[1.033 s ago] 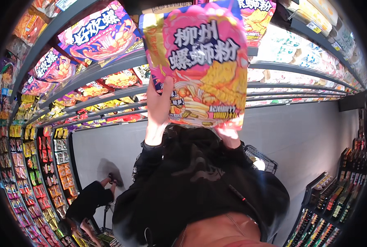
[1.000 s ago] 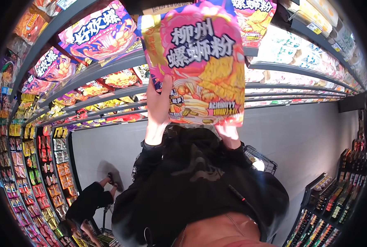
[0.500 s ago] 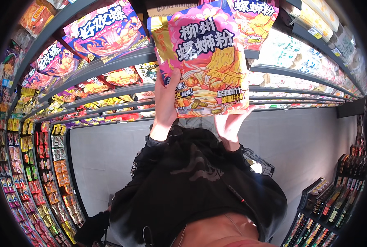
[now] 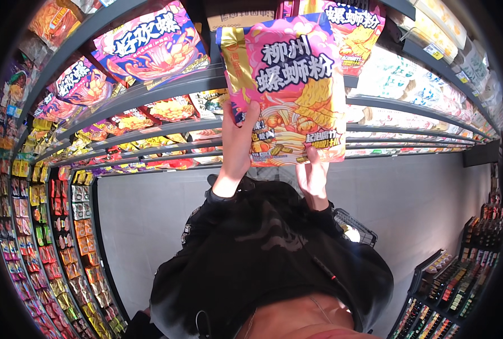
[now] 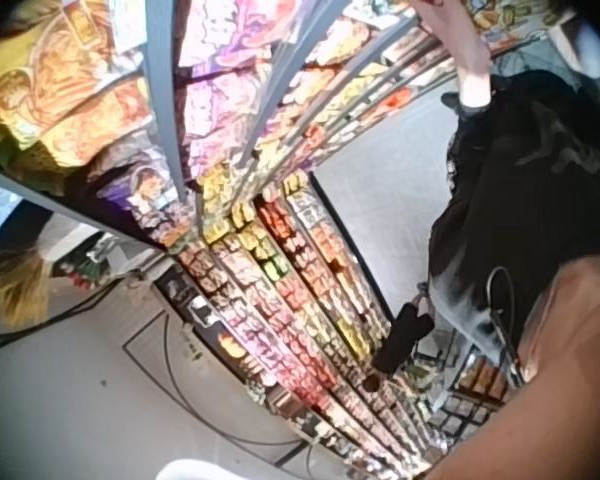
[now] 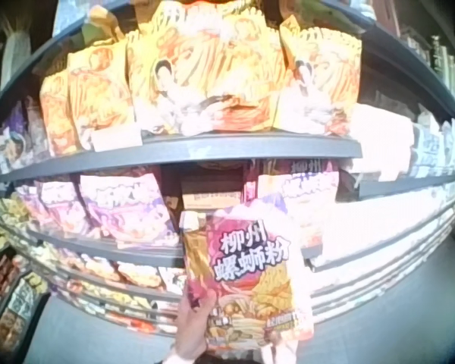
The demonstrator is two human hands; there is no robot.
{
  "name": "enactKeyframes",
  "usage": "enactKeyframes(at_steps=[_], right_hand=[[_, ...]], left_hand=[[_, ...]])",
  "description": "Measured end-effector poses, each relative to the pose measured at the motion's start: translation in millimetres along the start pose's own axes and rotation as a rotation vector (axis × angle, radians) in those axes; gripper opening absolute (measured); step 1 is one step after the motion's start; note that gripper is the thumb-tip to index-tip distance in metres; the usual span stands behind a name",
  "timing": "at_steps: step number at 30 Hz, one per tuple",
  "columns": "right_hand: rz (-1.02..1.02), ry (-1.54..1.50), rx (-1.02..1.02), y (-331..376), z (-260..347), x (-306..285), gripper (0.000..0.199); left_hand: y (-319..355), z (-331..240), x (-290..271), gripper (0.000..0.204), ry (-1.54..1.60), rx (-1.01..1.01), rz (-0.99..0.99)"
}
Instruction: The person organizes packages of instant noodles on a supermarket shelf, picking up and rotating various bags before placing them back on the shelf.
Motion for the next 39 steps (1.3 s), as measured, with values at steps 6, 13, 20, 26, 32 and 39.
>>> enactKeyframes(at_steps=[6,13,20,26,32,39], right_hand=[[0.032,-0.058,-0.025,-3,-7,-12,0.049],[-0.048,-0.002,-0.044,0,-10,-15,0.046],[-0.167,0.038,-0.245,3,-7,-5,0.054],[-0.106,0.583,-0.753,-18,25,39,0.034],[0.158,1.317,-1.054,-5,32,69,0.024],[0.324,1.721,-0.995,9,12,81,0.034]], left_hand=[[-1,4,2,0.043,-0.152,0.11,0.023],[0,9,1,0.049,-0.177,0.154,0.054],[4,11,-12,0.049,-0.24,0.026,0.141],[23,9,8,0.064,-0.481,0.378,0.178],[30,39,-55,0.046,0.602,-0.314,0.278],[46,43,-83,0.045,0.433,-0.277,0.189]])
Point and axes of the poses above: each hand's wrist, its own y-axis away from the middle knuckle, its own x-axis out of the palm, z = x × y, the point moved 2 cm from there along -y, towards the middle knuckle, and after that the axes turned 5 degrees about x, right-handed, at the moved point
